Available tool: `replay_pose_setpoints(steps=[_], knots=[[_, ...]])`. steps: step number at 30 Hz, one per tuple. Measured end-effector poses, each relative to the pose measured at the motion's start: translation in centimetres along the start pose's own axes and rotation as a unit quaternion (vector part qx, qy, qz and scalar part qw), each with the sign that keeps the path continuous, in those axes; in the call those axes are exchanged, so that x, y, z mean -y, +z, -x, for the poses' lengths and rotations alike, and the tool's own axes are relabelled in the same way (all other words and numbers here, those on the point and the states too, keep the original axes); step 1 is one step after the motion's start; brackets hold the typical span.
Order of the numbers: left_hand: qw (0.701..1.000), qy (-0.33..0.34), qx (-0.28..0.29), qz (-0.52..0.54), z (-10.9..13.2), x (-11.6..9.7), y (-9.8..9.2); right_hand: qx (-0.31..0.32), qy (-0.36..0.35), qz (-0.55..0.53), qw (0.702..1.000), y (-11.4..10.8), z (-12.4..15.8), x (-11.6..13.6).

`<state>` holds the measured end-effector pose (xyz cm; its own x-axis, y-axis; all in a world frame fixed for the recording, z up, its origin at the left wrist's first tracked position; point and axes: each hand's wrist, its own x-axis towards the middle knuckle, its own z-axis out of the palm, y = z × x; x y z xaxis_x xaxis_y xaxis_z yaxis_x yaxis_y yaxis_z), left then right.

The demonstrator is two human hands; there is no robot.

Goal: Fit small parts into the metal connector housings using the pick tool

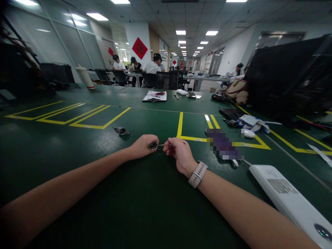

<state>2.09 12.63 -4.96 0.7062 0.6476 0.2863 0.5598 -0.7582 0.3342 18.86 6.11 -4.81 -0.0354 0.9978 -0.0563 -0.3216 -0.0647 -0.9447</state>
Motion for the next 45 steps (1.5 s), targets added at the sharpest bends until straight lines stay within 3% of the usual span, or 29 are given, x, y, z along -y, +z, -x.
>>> replay_pose_setpoints(steps=[9,20,31,35,45], knots=[[1.0,-0.017,-0.007,-0.003,0.0,-0.3,-0.1,-0.008,-0.045,0.014,0.999,0.1,0.3,0.0],[0.999,-0.021,-0.029,0.011,0.2,-0.2,0.0,0.072,-0.066,0.036,0.995,0.5,0.8,-0.3],[1.0,-0.001,-0.002,-0.005,0.1,0.0,0.0,0.027,-0.167,0.159,0.973,0.5,1.5,0.6],[1.0,0.011,-0.001,-0.009,0.1,0.0,0.1,0.028,-0.141,0.162,0.976,0.5,1.3,0.8],[1.0,0.019,-0.016,-0.001,0.1,0.3,0.2,0.004,-0.01,0.02,1.0,-0.2,-0.3,0.0]])
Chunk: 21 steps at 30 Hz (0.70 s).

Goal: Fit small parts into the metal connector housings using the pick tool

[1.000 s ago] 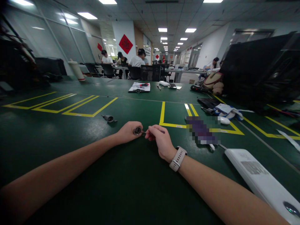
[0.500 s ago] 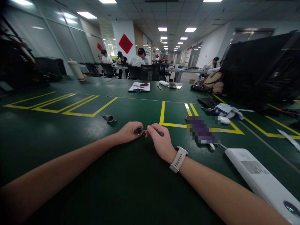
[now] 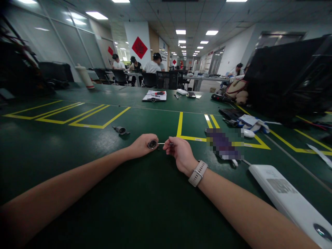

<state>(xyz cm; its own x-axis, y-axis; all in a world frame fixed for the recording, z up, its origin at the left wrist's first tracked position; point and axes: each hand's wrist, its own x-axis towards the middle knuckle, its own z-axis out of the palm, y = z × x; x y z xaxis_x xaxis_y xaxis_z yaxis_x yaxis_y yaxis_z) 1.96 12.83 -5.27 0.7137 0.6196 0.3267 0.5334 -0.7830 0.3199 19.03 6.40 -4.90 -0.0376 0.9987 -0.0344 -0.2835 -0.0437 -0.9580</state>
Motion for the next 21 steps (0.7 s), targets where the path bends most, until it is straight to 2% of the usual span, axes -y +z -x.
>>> replay_pose_setpoints(steps=[3,10,21], knots=[[1.0,-0.001,-0.003,0.001,0.0,-0.1,0.0,-0.005,-0.007,-0.003,1.0,0.0,0.1,0.0],[1.0,0.004,0.006,-0.007,0.1,-0.3,-0.2,0.01,-0.087,0.069,0.994,0.7,1.1,0.7],[1.0,-0.008,-0.018,0.004,0.0,0.3,0.1,0.021,0.006,0.014,1.0,-0.1,-0.1,0.3]])
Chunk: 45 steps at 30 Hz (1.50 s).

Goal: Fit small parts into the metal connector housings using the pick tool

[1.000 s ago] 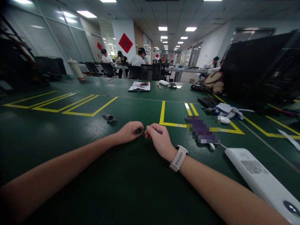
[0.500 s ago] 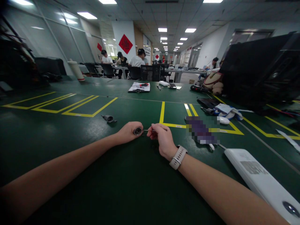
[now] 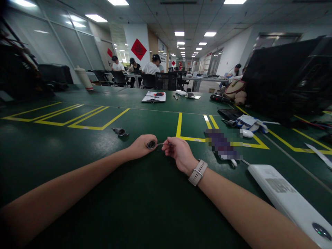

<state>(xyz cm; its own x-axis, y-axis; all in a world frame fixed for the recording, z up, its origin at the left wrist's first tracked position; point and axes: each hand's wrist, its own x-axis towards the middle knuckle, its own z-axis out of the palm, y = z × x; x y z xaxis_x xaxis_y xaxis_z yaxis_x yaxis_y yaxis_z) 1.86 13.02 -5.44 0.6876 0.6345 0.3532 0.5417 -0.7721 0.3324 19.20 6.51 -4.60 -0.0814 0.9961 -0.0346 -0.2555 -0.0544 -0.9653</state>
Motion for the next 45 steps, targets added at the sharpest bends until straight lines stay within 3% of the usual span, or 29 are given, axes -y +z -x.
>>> replay_pose_setpoints(steps=[8,12,24,32,36,45], knots=[[1.0,-0.011,-0.009,-0.001,0.0,-0.3,0.0,-0.003,-0.106,0.094,0.99,0.9,1.4,0.6],[1.0,-0.012,-0.007,0.002,0.0,-0.3,-0.1,0.014,-0.123,0.123,0.985,1.0,1.8,0.8],[0.999,-0.021,-0.026,0.009,0.1,-0.2,-0.1,-0.019,-0.001,-0.033,0.999,0.4,0.5,-0.2],[1.0,-0.021,-0.015,0.005,0.0,-0.3,-0.1,-0.007,-0.077,0.036,0.996,1.0,1.5,0.6],[1.0,-0.017,-0.011,0.006,0.2,-0.5,-0.1,0.009,-0.077,0.049,0.996,1.2,1.7,0.7],[0.999,-0.016,-0.03,0.009,0.0,-0.2,-0.1,-0.015,0.037,-0.061,0.997,0.3,0.3,-0.1]])
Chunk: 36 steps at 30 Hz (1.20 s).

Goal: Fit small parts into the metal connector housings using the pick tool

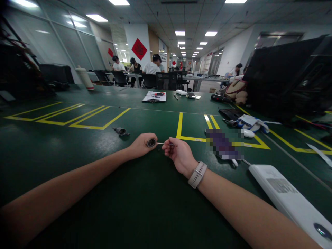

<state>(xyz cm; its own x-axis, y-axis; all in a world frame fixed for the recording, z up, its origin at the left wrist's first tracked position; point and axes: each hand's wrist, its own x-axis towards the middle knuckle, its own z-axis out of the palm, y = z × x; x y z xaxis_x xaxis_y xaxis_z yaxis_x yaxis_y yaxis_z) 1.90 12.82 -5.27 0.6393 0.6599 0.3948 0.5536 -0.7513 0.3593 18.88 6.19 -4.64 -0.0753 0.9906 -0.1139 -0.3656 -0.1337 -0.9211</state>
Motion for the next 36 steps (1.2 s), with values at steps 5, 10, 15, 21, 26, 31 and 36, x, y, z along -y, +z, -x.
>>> replay_pose_setpoints(steps=[5,10,15,21,26,31,36], knots=[[1.0,0.001,0.001,0.0,0.0,-0.1,0.0,-0.009,-0.033,0.017,0.999,0.2,0.3,0.3],[1.0,0.01,0.015,-0.01,0.1,-0.2,0.0,0.005,-0.098,0.089,0.991,0.9,1.3,1.0],[0.999,0.022,0.027,-0.017,0.1,-0.2,0.0,0.014,-0.085,0.089,0.992,1.0,1.4,1.0],[1.0,0.015,0.011,-0.022,0.0,0.1,0.1,-0.011,0.01,0.006,1.0,0.2,0.1,0.5],[1.0,0.018,0.012,-0.022,0.0,0.1,0.1,-0.019,0.011,-0.006,1.0,0.2,0.2,0.6],[0.998,0.035,0.034,-0.031,0.1,-0.1,0.1,-0.014,-0.014,0.018,1.0,0.5,0.6,0.9],[0.997,0.039,0.042,-0.042,0.0,-0.1,0.1,-0.025,0.03,-0.004,0.999,0.1,0.1,0.9]])
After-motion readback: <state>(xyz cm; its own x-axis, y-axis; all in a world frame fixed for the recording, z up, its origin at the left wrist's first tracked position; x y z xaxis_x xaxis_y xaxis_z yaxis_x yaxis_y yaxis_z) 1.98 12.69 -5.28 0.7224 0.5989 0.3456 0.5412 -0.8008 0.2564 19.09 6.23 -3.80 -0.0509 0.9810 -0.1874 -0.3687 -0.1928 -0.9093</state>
